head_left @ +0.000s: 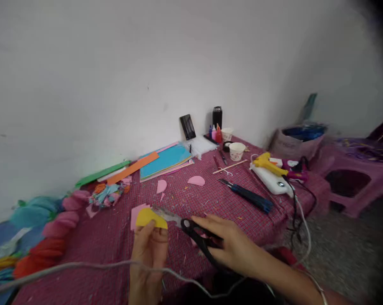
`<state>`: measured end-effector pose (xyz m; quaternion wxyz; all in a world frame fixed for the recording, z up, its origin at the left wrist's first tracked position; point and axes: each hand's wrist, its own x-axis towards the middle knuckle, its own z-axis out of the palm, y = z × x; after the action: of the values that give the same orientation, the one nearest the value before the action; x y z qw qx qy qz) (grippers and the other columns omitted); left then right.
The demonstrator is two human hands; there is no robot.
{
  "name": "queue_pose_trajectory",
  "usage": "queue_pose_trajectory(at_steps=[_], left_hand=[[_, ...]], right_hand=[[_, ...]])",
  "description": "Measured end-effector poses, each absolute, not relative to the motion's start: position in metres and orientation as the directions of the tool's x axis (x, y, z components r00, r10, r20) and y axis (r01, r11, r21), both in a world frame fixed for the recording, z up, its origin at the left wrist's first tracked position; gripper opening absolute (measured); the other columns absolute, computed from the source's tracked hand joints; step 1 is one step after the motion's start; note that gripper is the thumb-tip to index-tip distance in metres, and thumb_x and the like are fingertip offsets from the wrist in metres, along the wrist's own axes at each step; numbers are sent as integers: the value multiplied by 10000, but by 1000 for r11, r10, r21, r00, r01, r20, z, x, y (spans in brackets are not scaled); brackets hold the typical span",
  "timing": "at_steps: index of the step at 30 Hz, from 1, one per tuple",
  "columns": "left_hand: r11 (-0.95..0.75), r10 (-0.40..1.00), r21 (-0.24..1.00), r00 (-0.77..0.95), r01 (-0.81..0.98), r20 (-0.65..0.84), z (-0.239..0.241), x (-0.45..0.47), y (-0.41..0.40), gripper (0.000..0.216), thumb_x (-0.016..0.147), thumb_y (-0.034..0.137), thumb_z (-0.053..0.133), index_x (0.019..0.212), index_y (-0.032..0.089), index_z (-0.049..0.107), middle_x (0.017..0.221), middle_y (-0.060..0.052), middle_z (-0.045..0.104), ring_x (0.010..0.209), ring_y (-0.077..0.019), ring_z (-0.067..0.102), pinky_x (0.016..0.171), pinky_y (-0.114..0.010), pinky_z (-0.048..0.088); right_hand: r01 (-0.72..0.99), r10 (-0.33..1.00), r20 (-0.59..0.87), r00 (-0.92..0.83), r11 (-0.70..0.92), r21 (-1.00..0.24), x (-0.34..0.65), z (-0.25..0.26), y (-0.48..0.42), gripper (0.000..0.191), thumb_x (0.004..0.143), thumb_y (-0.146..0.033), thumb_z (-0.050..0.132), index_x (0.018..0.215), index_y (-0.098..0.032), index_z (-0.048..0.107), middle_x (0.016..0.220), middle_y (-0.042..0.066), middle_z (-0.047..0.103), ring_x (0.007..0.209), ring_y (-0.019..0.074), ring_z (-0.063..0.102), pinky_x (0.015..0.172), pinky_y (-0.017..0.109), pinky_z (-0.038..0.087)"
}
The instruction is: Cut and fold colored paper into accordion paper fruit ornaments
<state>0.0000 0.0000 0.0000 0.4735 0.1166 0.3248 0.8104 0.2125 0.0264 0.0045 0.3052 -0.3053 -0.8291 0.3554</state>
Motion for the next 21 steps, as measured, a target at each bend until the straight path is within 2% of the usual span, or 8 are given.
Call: queue_pose_trajectory(at_steps=[6, 9, 12, 15, 18, 21], left_hand=[[-251, 872, 633, -455, -732, -181, 17, 0, -9, 207, 714, -3, 645, 817, 172, 687, 768, 18, 717, 636, -83, 650, 651, -159, 530], [-271, 873, 602, -455, -751, -174, 24, 3, -9, 243, 709, -13, 634, 840, 183, 692, 754, 17, 717, 627, -87, 654, 619, -146, 525], [-266, 894, 601, -426, -754, -139, 25, 2, -7, 317, 708, -1, 637, 946, 201, 691, 834, -7, 732, 722, -116, 685, 679, -162, 540], [-262, 903, 611, -414, -747, -119, 23, -1, -6, 334, 702, 6, 634, 971, 197, 685, 866, -24, 735, 789, -141, 696, 710, -179, 549], [-283, 882, 613, -452, -738, -137, 26, -3, -4, 306, 695, -1, 621, 926, 190, 684, 849, -20, 736, 773, -143, 697, 704, -192, 560], [-243, 849, 643, -480, -726, -221, 31, -5, 0, 291, 696, -11, 600, 899, 183, 678, 812, -11, 732, 661, -120, 680, 660, -211, 569]], right_hand=[[286, 728, 293, -619, 557, -780, 211, 5, 24, 612, 810, -207, 632, 1383, -325, 453, 1196, 55, 643, 1025, 213, 622, 935, 387, 475], [236, 720, 317, -617, 554, -798, 208, 6, 24, 565, 814, -214, 634, 1353, -309, 492, 1123, 46, 673, 975, 202, 633, 921, 382, 478], [204, 737, 322, -595, 525, -826, 208, 7, 28, 536, 812, -234, 648, 1329, -296, 521, 1112, 50, 683, 961, 197, 641, 902, 366, 488], [256, 764, 300, -571, 513, -820, 214, 5, 39, 509, 819, -214, 631, 1311, -304, 537, 1128, 49, 686, 985, 201, 642, 879, 354, 503], [416, 791, 298, -535, 553, -722, 228, -2, 57, 507, 829, -188, 581, 1324, -282, 523, 1200, 66, 655, 1045, 222, 628, 918, 387, 491], [609, 798, 266, -541, 590, -530, 244, -12, 77, 501, 830, -181, 553, 1326, -243, 520, 1216, 101, 629, 1043, 257, 621, 920, 447, 488]])
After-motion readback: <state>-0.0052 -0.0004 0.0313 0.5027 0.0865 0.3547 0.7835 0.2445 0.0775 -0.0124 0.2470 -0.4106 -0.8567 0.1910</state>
